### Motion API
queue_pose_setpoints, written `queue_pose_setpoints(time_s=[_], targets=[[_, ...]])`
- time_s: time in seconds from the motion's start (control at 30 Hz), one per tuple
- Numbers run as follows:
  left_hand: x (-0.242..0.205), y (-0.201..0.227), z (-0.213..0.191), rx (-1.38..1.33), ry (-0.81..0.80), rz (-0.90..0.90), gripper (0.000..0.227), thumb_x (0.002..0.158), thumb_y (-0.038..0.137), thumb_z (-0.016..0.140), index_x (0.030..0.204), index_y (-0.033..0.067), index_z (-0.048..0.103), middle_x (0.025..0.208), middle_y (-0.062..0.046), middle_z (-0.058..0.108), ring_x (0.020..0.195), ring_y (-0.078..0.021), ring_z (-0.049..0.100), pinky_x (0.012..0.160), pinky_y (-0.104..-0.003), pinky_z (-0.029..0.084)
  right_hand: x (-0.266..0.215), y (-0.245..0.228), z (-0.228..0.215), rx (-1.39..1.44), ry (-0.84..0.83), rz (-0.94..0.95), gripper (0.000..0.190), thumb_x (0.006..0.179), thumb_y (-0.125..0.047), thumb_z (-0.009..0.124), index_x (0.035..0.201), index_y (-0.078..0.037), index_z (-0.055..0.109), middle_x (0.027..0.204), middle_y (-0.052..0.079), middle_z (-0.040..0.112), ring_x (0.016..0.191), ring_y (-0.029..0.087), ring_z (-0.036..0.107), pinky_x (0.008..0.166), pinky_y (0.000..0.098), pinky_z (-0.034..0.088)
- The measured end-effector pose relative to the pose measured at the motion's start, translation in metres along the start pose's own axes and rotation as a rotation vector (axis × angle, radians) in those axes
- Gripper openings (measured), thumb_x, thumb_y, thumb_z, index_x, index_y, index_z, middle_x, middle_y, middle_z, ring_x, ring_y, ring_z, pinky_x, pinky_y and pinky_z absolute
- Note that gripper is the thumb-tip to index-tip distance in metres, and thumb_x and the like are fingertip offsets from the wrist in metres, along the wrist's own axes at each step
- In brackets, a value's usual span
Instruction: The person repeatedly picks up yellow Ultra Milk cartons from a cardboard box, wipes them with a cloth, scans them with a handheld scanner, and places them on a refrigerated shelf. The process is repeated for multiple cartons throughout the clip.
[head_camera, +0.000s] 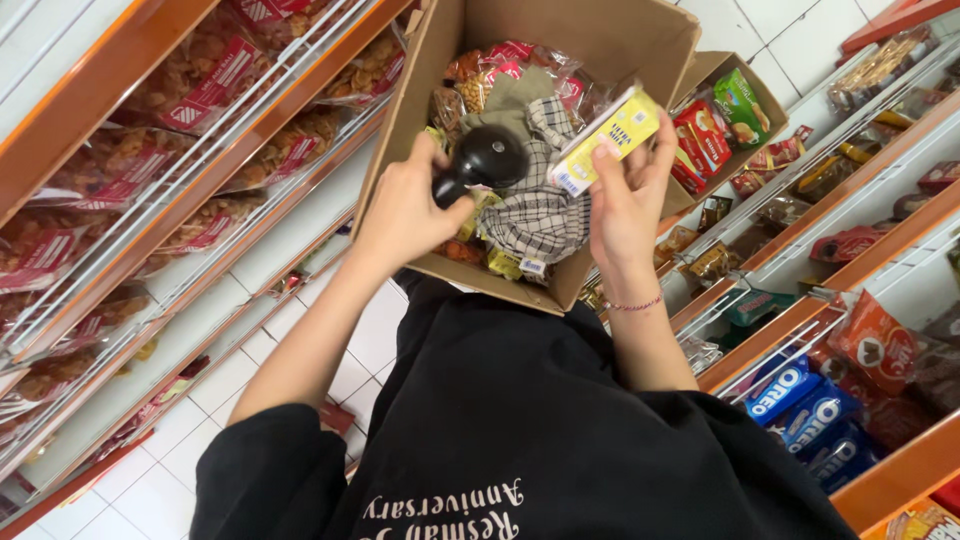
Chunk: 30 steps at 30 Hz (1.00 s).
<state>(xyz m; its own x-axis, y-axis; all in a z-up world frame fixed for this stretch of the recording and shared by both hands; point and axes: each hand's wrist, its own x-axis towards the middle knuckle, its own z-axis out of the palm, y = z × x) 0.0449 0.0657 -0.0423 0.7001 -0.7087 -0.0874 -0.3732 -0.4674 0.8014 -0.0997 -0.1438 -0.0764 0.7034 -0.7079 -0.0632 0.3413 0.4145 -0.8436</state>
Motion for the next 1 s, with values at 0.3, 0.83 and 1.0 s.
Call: queue_pose_setpoints(time_s=[0.3,0.83,1.0], targets=[[-0.044,0.043,0.015,-0.245,-0.007,0.273,0.037,0.072,0.012,0.079,0.101,-0.0055,0.063,0.091,-0.018,0.062,0.086,-0.0376,0.068,0.078,-0.041,0.054,0.008,-0.005,0.003,0.035,0.042,0.024,0.062,0.106,0.004,0.058,0.156,-0.011,0.023,0.142,0.012,0.056,0.124,0.021,0.061,0.101,0.0399,0.059],[-0.015,-0.004,0.026,0.127,-0.014,0.013,0.057,0.072,0.021,0.082,0.116,-0.0096,0.064,0.108,-0.026,0.063,0.101,-0.0428,0.065,0.089,-0.048,0.054,0.005,0.008,0.001,0.011,0.079,0.002,0.064,0.103,0.005,0.062,0.151,-0.014,0.024,0.136,0.020,0.062,0.118,0.023,0.065,0.093,0.0371,0.059],[-0.015,-0.007,0.015,0.155,0.000,0.113,0.052,0.088,0.032,0.079,0.125,-0.0024,0.064,0.123,-0.027,0.061,0.111,-0.0431,0.064,0.099,-0.047,0.053,-0.001,0.016,0.014,-0.124,0.009,0.003,0.071,0.102,0.007,0.067,0.153,-0.018,0.023,0.125,0.018,0.062,0.092,0.018,0.055,0.069,0.0265,0.043]])
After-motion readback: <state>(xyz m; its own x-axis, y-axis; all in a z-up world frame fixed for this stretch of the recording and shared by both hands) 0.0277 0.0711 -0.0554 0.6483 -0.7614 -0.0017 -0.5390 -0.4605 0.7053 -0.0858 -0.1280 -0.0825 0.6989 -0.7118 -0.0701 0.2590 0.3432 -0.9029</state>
